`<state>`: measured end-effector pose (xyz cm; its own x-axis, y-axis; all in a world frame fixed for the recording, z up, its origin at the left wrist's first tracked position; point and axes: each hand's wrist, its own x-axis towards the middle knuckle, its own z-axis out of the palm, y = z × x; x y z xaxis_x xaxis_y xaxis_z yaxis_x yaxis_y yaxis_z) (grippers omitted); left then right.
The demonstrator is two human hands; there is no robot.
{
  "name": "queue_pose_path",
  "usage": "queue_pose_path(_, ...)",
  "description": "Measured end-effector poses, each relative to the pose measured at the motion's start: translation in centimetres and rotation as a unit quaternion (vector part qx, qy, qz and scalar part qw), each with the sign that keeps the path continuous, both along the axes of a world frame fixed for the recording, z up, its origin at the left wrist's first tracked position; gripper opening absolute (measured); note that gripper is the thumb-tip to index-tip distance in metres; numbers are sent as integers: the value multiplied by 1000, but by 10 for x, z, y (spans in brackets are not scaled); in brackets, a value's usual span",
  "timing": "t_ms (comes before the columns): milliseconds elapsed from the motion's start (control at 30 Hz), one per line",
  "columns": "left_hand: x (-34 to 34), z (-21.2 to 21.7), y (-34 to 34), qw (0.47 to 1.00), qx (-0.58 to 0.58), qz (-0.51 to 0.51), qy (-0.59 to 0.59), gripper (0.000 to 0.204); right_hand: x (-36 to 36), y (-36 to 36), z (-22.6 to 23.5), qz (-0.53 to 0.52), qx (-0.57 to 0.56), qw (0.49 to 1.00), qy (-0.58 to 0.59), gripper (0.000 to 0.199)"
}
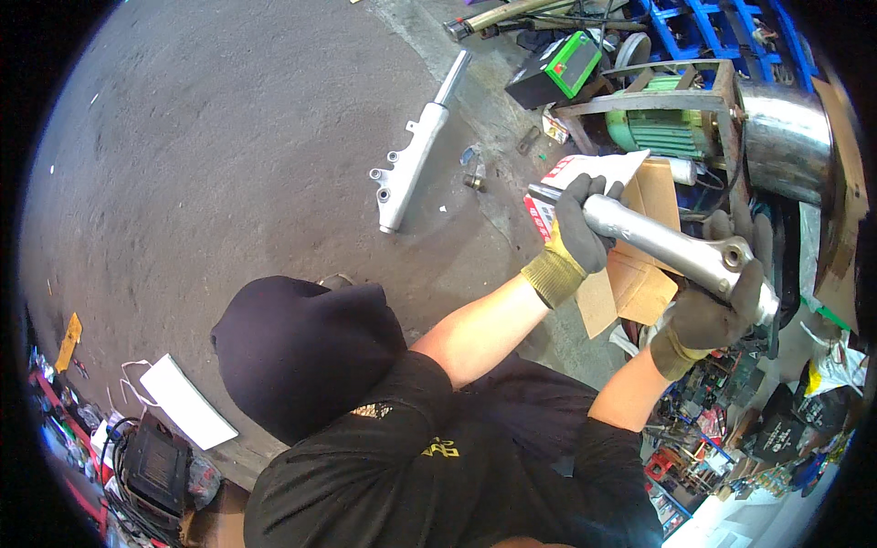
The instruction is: The person retrieves a metal tube and a cylindrical part from a cardboard box, then sits on the floor to assemble them. They insert the cylindrical part into the tube, rotate it, and adjust the fit repeatedly.
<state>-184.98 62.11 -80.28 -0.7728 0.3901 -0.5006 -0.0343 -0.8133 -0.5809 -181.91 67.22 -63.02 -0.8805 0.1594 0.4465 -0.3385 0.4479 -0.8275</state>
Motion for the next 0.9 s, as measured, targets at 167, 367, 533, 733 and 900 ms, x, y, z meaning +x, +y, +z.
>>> queue_pose_path(167,3,16,7,1000,10,-23,12,28,6,26,15,18,-10,1000,0,64)
queue_pose_path(367,-21,-39,-28,989,-112,24,93,30,-4,43,-28,102,-108,985,-85,54)
queue_pose_path(533,-32,-63,-123,745,-638,37,190,27,6,45,-99,183,-401,846,-301,56)
queue_pose_path(733,-15,-55,-205,692,-710,15,134,37,67,59,-204,258,-80,660,-701,48)
queue_pose_path(900,14,-14,-244,639,-744,-62,182,39,10,-32,-275,229,-101,744,-620,61)
